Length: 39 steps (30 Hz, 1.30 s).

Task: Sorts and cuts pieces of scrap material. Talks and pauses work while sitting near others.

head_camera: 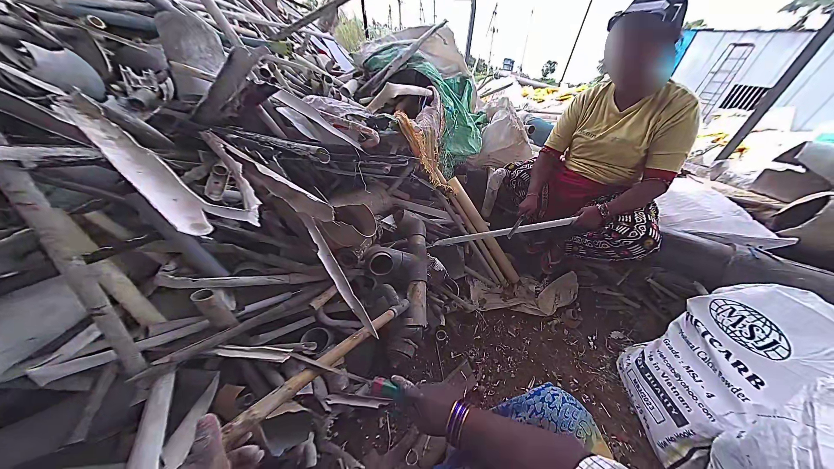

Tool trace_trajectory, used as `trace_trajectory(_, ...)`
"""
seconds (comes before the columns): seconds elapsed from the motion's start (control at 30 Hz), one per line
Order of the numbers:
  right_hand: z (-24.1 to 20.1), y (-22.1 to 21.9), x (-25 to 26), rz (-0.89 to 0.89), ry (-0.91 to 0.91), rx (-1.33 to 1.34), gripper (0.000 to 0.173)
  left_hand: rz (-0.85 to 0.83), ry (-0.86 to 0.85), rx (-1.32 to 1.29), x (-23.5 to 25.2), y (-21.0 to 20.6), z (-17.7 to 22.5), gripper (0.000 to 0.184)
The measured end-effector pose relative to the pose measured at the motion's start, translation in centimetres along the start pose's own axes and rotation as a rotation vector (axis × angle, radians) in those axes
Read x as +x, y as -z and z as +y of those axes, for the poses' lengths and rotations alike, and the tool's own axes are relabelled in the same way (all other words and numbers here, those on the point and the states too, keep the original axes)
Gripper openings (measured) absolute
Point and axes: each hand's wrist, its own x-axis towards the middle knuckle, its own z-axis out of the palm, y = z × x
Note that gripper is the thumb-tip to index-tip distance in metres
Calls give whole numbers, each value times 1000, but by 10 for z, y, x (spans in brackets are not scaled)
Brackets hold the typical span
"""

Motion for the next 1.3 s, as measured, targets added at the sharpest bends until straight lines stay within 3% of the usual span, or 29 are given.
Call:
trace_trajectory(0.07, 26, 6, 18, 56, -233, 163, 61, -2, -55, -14, -4, -1, 4, 61)
trace_trajectory(0.13, 41, 13, 25, 82, -324, 196, 62, 16, -127, -31, -3, -3, 3, 59)
trace_trajectory(0.33, -6, 3, -6, 38, 115, -11, 59, -24, -225, -270, -8, -8, 8, 50)
trace_trajectory(0.5, 37, 9, 20, 109, -290, 254, 61, 47, -205, -142, -5, -7, 5, 50)
trace_trajectory(0.57, 30, 7, 16, 97, -256, 246, 60, 58, -224, -125, -10, -6, 6, 46)
trace_trajectory(0.7, -11, 8, -6, 75, 84, 58, 59, 68, -248, -166, -10, -9, 14, 43)
trace_trajectory(0.73, -9, 7, -6, 82, 76, 47, 58, 72, -235, -176, -11, -10, 14, 43)
trace_trajectory(0.87, 31, 10, 22, 150, -273, 215, 57, 72, -229, -188, -11, -11, 11, 42)
trace_trajectory(0.9, 35, 9, 20, 142, -292, 214, 57, 78, -232, -181, -12, -11, 7, 41)
trace_trajectory(1.07, -10, 17, -5, 65, 54, 27, 59, 91, -253, -151, -3, -10, 10, 40)
trace_trajectory(1.23, 15, 36, 7, 89, -281, 105, 56, 118, -243, -91, -7, -12, 6, 38)
trace_trajectory(1.3, 17, 40, 3, 106, -225, 128, 55, 125, -289, -59, -8, -13, 4, 39)
